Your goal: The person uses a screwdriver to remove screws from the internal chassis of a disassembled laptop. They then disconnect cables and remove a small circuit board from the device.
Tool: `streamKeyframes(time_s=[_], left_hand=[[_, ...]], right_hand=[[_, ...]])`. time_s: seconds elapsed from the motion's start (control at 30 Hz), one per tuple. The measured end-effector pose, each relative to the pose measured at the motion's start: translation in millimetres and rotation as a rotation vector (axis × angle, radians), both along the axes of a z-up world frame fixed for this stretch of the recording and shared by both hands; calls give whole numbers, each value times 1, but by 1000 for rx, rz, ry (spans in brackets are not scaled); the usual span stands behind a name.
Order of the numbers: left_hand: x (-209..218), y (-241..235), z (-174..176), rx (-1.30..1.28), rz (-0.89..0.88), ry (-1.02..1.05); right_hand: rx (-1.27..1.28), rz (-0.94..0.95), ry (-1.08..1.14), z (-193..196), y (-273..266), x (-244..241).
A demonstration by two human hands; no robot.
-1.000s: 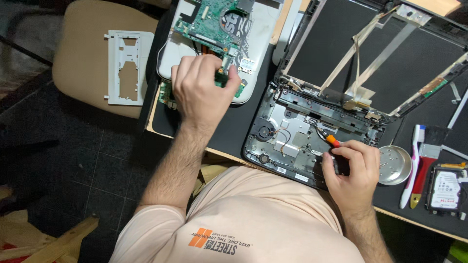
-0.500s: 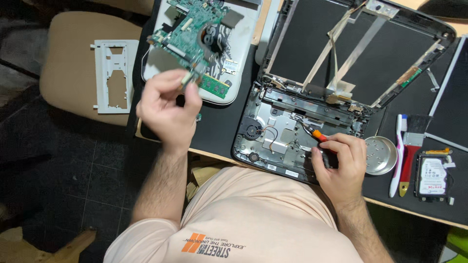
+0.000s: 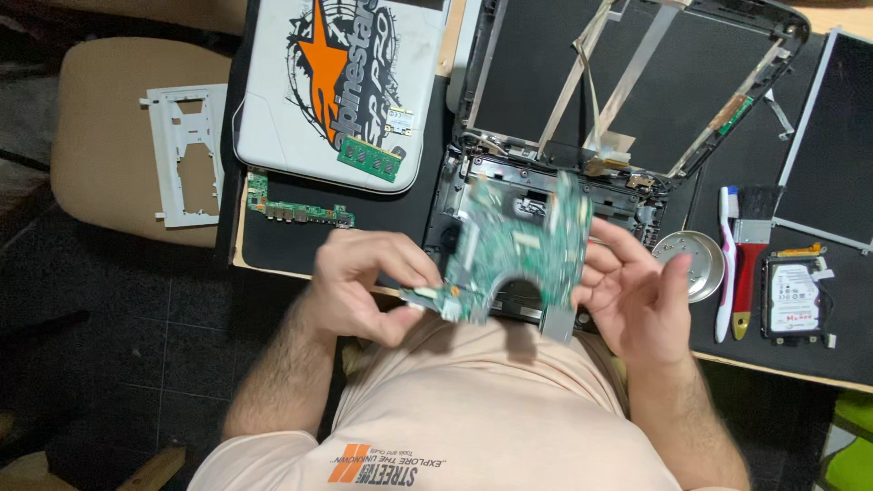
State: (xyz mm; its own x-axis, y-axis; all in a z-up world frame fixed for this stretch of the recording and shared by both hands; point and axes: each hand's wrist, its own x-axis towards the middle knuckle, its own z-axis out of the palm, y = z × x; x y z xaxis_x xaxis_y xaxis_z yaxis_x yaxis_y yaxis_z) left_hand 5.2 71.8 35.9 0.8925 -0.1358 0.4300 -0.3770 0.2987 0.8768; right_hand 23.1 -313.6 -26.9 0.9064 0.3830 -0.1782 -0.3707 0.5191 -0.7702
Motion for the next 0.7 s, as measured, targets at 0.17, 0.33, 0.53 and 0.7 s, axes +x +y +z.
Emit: streamKeyframes(time_s=[0.17, 0.33, 0.53, 0.7], left_hand=[[1, 1, -14, -10, -206, 132], [-3, 0, -38, -64, -291, 281], [-1, -31, -55, -144, 97, 604], [11, -46, -8, 594, 305, -21]], right_hand=[[-43, 6, 32, -37, -25, -18], [-111, -139, 67, 3, -7, -22], [-495, 22, -109, 33, -31, -26], [-559, -197, -79, 33, -76, -28]])
